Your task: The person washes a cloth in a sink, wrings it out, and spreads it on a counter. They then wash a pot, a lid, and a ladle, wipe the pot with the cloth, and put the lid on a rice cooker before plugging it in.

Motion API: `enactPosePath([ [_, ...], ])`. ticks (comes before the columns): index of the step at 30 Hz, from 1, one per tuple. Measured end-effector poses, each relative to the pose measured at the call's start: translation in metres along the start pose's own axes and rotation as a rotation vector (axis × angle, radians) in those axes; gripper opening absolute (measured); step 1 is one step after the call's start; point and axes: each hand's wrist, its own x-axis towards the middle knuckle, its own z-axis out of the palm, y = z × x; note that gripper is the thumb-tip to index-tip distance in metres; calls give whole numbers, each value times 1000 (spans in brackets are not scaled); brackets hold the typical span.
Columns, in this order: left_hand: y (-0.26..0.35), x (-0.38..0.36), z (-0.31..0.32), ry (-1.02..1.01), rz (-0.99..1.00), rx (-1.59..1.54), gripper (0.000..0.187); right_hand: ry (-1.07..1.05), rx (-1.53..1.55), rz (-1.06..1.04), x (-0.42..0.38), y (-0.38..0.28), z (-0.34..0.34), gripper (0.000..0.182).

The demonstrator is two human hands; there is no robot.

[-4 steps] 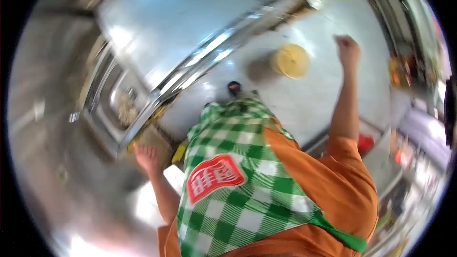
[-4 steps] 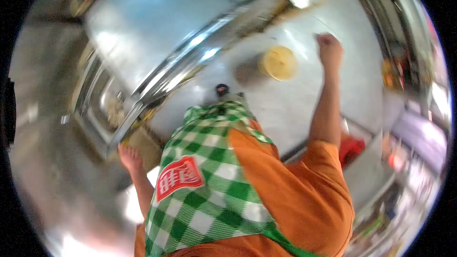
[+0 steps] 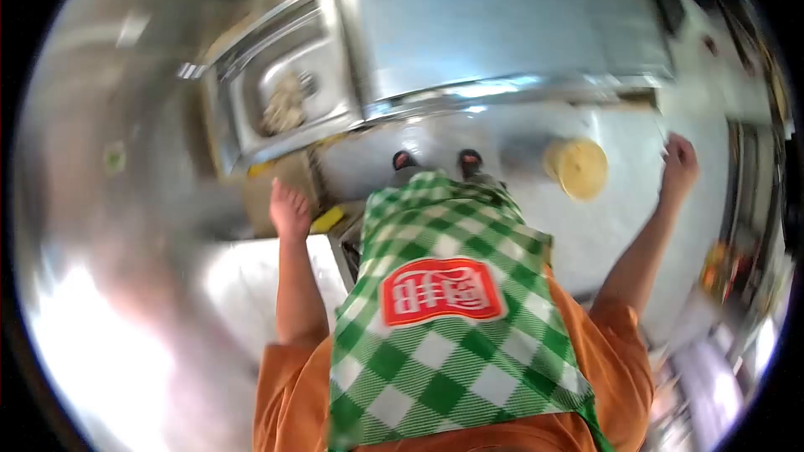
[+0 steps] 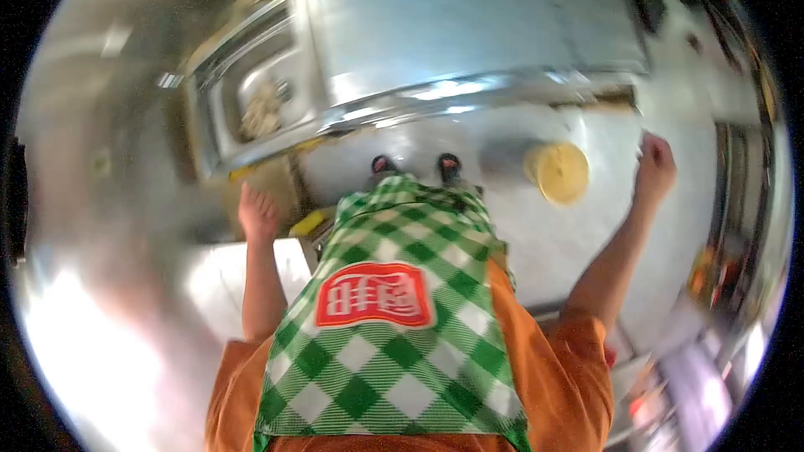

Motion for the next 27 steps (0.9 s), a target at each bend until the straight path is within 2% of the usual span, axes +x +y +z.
enactPosePath([
  [1,-34,-31,14,-52,-65,-39,44,-37,-47,-48,19,-29,-32,14],
  [3,-249,-99,38,-23,-455,-224,49,-140,-441,-219,69,-165,-163,19],
  [4,-296,-106,31,-36,-588,-309,42,-217,-542,-252,61,-213,-140,18],
  [6,-350,-29,14,55,-678,-400,45,-393,-577,-321,29,-228,12,16],
  [8,-359,-7,15,112,-708,-471,47,-616,-503,-369,11,-232,100,13],
  [9,-364,9,6,83,-686,-552,48,-741,-486,-413,-29,-247,141,11],
  [10,-365,23,1,81,-681,-596,48,-848,-467,-356,-57,-247,183,9],
  [12,-390,50,0,88,-704,-694,48,-1222,-500,-386,-112,-235,274,10],
  [14,-421,84,6,107,-744,-768,48,-1444,-690,-245,-151,-189,361,11],
  [17,-462,140,9,142,-817,-802,47,-1620,-917,-332,-173,-55,459,27],
  [18,-470,154,10,150,-842,-828,47,-1602,-1022,-250,-181,-8,482,29],
  [20,-480,176,17,145,-874,-827,46,-1635,-1282,-345,-199,74,525,32],
  [22,-499,178,22,125,-907,-843,46,-1603,-1385,-338,-207,163,546,39],
  [25,-525,170,35,88,-1007,-881,47,-1475,-1530,-407,-211,271,557,40],
  [27,-533,162,39,92,-1039,-893,48,-1392,-1318,-640,-217,322,553,31],
])
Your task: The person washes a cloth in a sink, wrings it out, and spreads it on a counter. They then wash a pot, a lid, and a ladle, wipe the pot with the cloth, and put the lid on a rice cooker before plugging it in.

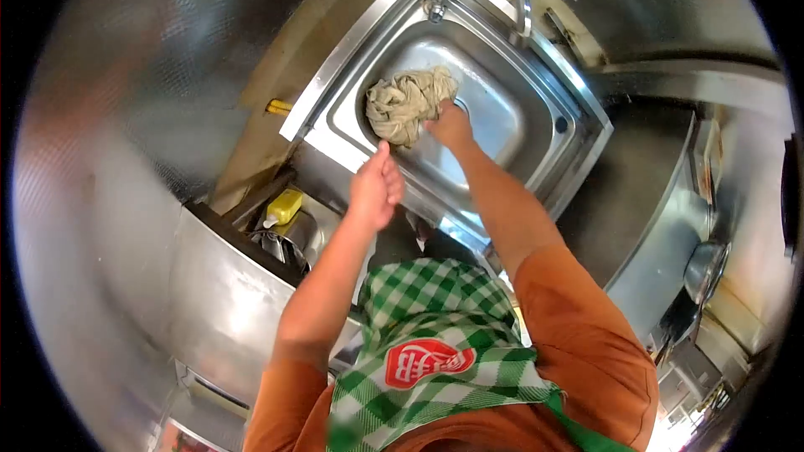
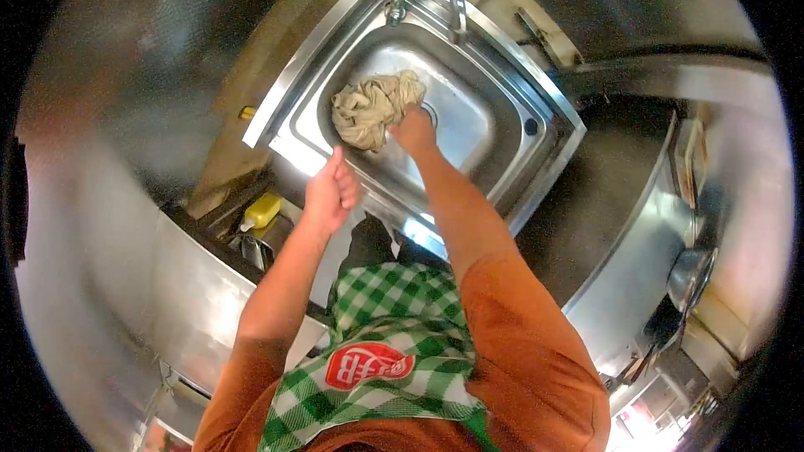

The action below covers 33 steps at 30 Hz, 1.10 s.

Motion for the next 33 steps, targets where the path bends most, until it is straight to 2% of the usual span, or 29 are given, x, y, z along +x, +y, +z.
enactPosePath([
  [1,-3,1,-5,7,-17,3,49,116,13,-76,6,6,20,27],
  [4,-20,7,-16,49,-23,-52,49,158,-51,-94,21,42,54,23],
  [5,-27,11,-24,41,-13,-97,44,166,-12,-179,24,58,53,15],
  [6,-26,8,-26,-1,-4,-121,44,94,255,7,20,60,37,12],
  [7,-25,7,-24,6,-14,-137,45,36,519,193,27,60,13,10],
  [8,-23,5,-20,10,-22,-150,46,-78,688,259,24,42,-41,9],
  [9,-22,2,-17,5,-24,-147,46,-12,760,203,19,37,-78,9],
  [11,-22,9,-7,-17,-11,-133,45,-46,1103,75,2,23,-166,8],
  [15,-13,22,14,-51,-16,-114,45,125,1305,-86,-56,-58,-316,18],
  [18,-10,36,25,-43,11,-91,46,554,1189,-299,-86,-93,-388,20],
  [20,-12,61,12,-87,-30,-48,44,494,1184,-387,-108,-109,-433,21],
  [21,-13,73,6,-108,-53,-28,45,412,1088,-514,-110,-103,-452,22],
  [22,-13,83,9,-11,139,330,46,331,988,-638,-110,-95,-465,25],
  [23,-14,94,16,86,334,689,49,614,812,-550,-109,-85,-461,21],
  [24,-15,106,21,186,528,1048,54,746,502,-465,-99,-76,-446,21],
  [26,-8,140,30,175,472,1410,56,622,116,-469,-97,-64,-420,23],
  [27,0,155,39,172,442,1588,59,643,54,-531,-103,-76,-400,24],
  [30,26,194,79,313,424,1595,58,617,187,-647,-108,-59,-386,23],
  [31,30,209,78,351,420,1592,57,628,139,-666,-103,-62,-383,17],
  [33,30,247,67,409,406,1586,55,543,33,-566,-105,-53,-382,14],
])
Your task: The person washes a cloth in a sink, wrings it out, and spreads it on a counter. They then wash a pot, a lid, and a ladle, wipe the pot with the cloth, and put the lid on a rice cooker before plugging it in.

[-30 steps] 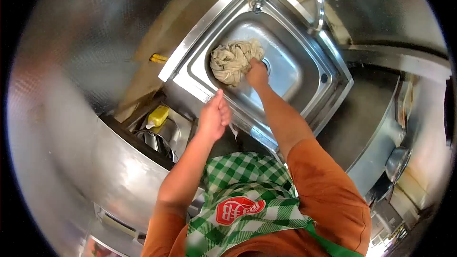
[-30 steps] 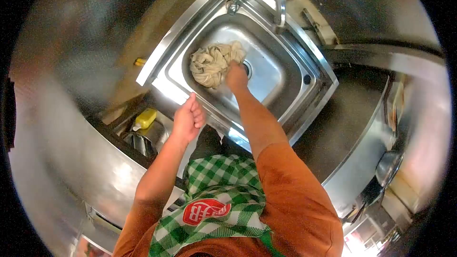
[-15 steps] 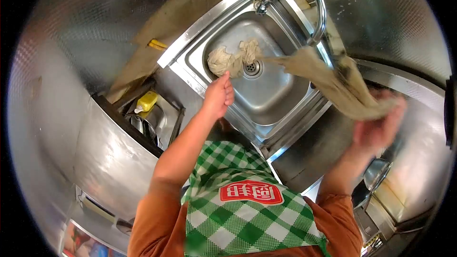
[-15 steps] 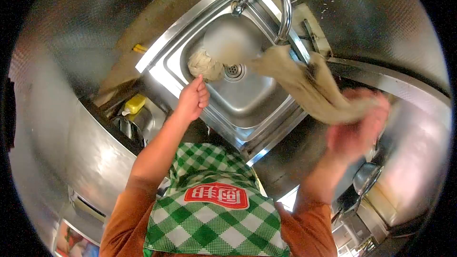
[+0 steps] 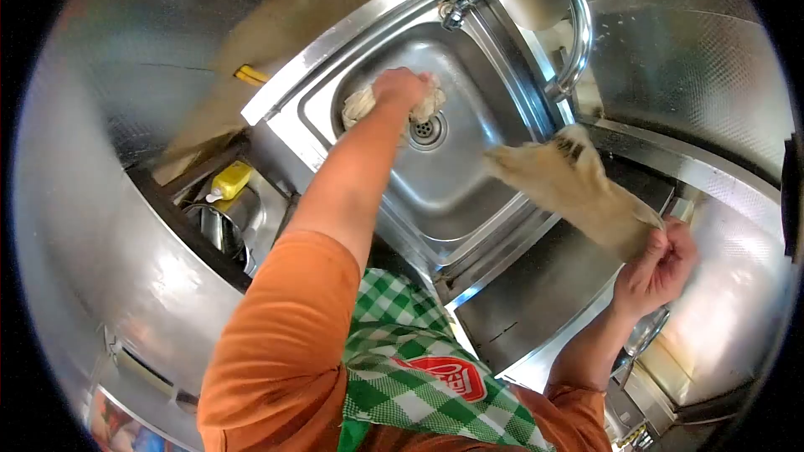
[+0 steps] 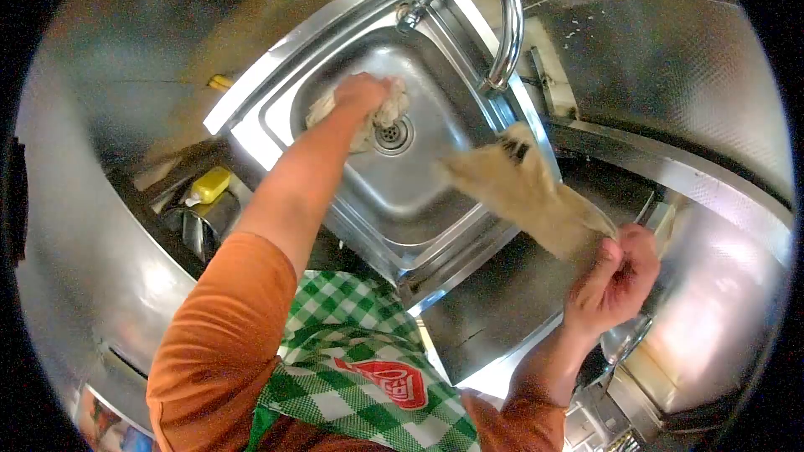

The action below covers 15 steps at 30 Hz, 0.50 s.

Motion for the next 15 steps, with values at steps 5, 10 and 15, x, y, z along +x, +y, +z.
enactPosePath([
  [5,-52,57,70,-97,85,-217,46,-147,68,376,-20,24,33,7],
  [10,31,-111,-34,-50,248,-798,35,-315,639,1041,-68,63,131,18],
  [15,46,-228,-8,-184,508,-567,32,-647,1299,1535,-101,50,201,49],
])
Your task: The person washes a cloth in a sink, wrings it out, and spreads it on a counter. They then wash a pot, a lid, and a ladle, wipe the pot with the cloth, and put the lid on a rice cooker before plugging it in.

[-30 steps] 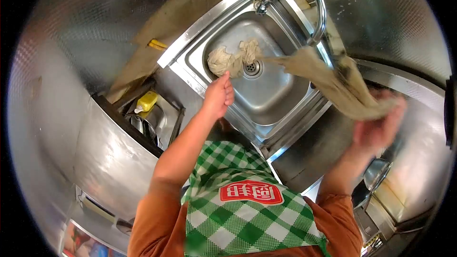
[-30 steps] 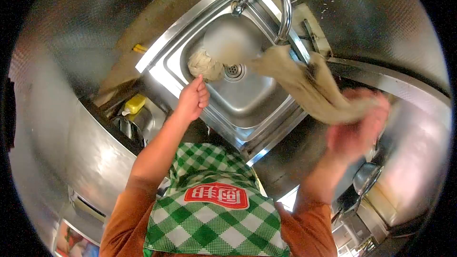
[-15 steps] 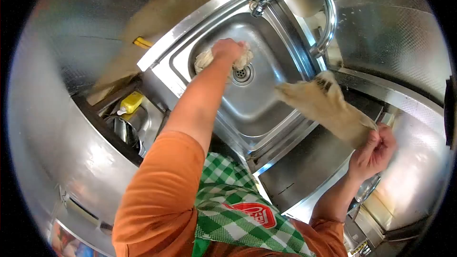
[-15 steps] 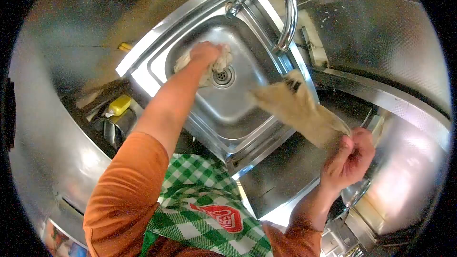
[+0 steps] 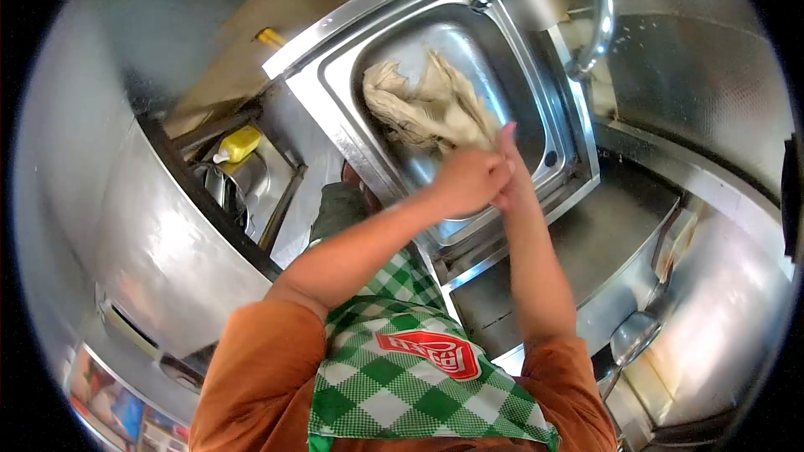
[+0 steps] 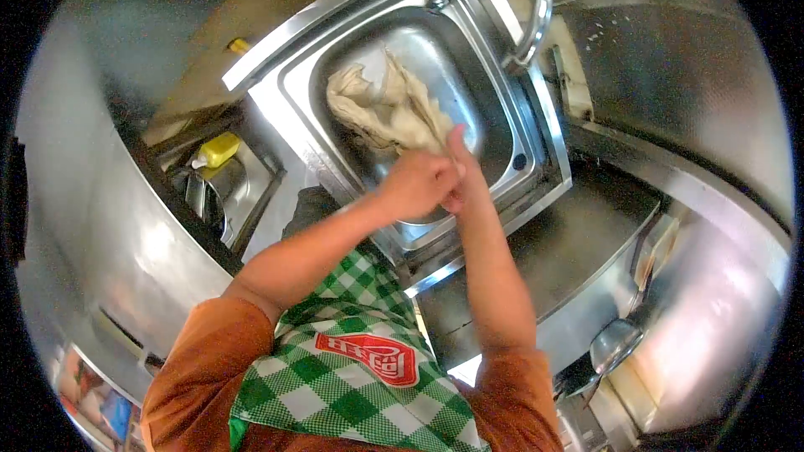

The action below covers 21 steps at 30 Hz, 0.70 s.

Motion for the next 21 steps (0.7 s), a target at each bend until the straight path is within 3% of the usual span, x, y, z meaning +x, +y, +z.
enactPosePath([
  [3,-23,-19,11,121,-165,-517,34,72,-245,-204,14,15,5,39],
  [6,-52,-16,-6,419,-531,-708,32,141,-685,-458,4,9,19,25],
  [9,-55,4,-13,729,-160,-1024,39,31,-1112,-721,-15,11,37,31],
  [12,-52,18,7,476,-27,-1237,56,36,-1064,-812,-11,31,50,24],
  [13,-50,24,17,380,-3,-1312,62,211,-1046,-673,-2,28,45,22],
  [15,-34,21,33,285,86,-1230,71,284,-848,-864,41,19,12,24],
  [18,-20,8,55,346,185,-941,77,480,-1660,-1371,76,-9,-46,21],
  [19,-30,15,63,361,148,-892,78,284,-1171,-1005,59,-2,-24,24],
  [20,-38,23,68,375,107,-848,79,261,-610,-719,41,5,2,28],
  [21,-38,28,67,538,39,-710,75,107,-789,-830,35,17,-8,30],
])
